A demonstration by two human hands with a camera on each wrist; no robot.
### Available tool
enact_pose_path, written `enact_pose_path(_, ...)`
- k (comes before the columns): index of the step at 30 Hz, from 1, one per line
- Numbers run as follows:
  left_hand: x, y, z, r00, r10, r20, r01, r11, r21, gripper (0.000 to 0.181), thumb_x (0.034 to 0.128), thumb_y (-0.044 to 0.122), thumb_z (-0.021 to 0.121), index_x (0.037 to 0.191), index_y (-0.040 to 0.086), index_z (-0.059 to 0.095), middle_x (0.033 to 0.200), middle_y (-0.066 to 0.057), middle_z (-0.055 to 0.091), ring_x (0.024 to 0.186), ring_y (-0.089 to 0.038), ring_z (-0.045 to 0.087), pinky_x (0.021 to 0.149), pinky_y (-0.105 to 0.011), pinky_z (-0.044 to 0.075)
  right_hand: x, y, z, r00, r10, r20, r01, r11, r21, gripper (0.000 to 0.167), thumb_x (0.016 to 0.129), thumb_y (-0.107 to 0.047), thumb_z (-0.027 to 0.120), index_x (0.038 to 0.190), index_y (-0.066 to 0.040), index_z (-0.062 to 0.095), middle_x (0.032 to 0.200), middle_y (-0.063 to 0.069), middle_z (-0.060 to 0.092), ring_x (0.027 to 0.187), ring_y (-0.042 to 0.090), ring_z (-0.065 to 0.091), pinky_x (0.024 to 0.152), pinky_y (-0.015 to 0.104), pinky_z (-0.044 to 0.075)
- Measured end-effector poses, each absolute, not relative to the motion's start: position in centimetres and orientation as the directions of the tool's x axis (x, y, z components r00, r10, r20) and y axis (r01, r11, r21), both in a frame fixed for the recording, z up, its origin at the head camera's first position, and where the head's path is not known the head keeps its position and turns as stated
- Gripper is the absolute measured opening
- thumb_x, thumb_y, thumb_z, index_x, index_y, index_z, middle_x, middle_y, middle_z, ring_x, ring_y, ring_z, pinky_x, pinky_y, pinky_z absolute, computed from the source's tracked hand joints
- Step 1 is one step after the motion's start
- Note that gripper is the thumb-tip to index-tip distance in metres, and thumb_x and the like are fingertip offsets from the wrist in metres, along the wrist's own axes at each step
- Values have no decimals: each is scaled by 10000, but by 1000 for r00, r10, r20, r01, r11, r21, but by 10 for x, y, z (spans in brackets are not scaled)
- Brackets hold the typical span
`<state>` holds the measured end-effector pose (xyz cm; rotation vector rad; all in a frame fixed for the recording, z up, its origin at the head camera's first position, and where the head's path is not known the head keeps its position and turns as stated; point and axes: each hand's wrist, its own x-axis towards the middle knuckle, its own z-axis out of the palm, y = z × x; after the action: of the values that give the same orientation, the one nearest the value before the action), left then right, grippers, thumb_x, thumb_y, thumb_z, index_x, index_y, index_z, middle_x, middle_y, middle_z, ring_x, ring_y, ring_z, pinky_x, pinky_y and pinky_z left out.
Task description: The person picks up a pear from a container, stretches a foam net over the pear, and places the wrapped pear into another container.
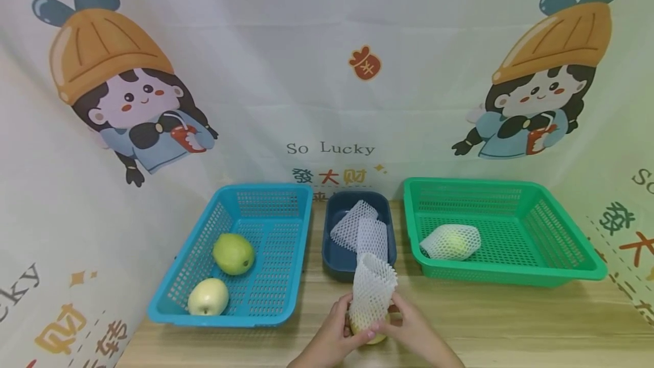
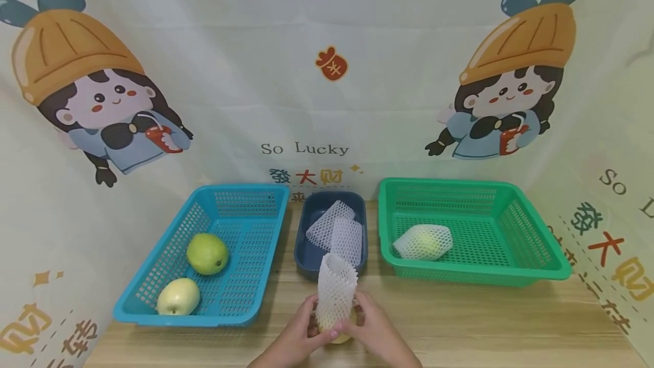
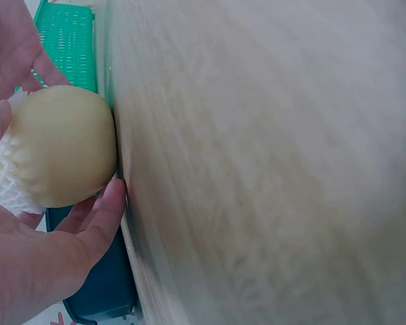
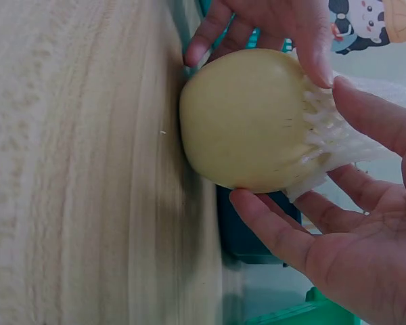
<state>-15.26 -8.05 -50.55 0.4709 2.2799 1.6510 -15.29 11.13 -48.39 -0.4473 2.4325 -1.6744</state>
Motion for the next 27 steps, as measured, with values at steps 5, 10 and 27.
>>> enact_pose_path(5, -154, -82, -507, -901, 432, -34, 86, 256, 963, 696, 854, 305, 669, 1377, 50, 286, 1269, -165, 408, 996, -168, 519, 749, -203, 485, -153, 109, -488, -950, -311, 41, -151, 339, -929, 641, 814, -230, 708, 1310, 54, 420, 1226, 248, 531, 1025, 310, 556, 824, 390, 513)
enact_pose_path(10, -156, -83, -509, -896, 442, -44, 69, 235, 970, 683, 843, 299, 682, 1350, 39, 306, 1206, -134, 456, 920, -116, 525, 716, -183, 478, -151, 109, -488, -955, -296, 15, -126, 360, -924, 666, 816, -265, 703, 1324, 50, 410, 1229, 246, 528, 1036, 325, 557, 834, 421, 507)
enact_pose_path(27, -162, -92, -508, -849, 516, -113, 47, 288, 956, 676, 900, 340, 599, 1402, 18, 282, 1208, -127, 538, 1034, -175, 549, 794, -226, 480, -147, 116, -492, -914, -398, -79, -48, 300, -953, 738, 859, -254, 663, 1368, 104, 267, 1316, 348, 400, 1094, 428, 538, 828, 477, 506)
